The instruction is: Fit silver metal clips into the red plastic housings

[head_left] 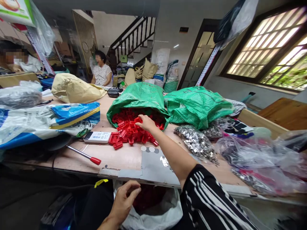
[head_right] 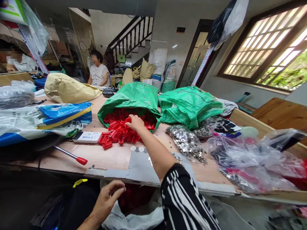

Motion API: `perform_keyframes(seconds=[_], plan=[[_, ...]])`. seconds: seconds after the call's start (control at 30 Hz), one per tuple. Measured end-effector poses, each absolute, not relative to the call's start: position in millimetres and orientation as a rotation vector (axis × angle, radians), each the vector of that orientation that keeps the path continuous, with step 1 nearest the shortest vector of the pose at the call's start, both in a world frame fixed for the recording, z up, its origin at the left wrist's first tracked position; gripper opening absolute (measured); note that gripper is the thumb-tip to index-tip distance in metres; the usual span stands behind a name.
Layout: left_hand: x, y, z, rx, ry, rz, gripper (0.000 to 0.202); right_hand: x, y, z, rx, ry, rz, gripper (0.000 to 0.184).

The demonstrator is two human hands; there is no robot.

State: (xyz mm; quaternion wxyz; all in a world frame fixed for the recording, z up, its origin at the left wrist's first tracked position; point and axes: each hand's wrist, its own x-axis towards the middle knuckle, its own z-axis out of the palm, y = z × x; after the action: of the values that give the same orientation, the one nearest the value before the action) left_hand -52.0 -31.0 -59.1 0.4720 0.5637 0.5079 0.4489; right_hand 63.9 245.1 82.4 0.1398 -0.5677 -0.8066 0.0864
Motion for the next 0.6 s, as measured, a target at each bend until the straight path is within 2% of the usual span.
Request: perform_keyframes(seconds=[0.07,0.17,0.4,0.47,0.6], plan=[[-54,-17,-45,1.492,1.355,1.327,0.017,54,262,83,-1.700,-2.331,0.283,0.061],[-59,19,-29,1.655,1.592,1.623,0.042,44,278,79,-1.793,-2.334,0.331,0.070],[-82,105,-21,1.631,2.203,1.441,0.088,48,277,71,-1.838,-2.418,0.374,0.068],[-87,116,-22,1.602,2.245,1.345,0.092,49,271,69,-1.813,-2.438,0.374,0.067],[-89,122,-29,1.686,2.191,1.339,0.087,52,256,64,-1.761,-2.461,0.350,0.066]])
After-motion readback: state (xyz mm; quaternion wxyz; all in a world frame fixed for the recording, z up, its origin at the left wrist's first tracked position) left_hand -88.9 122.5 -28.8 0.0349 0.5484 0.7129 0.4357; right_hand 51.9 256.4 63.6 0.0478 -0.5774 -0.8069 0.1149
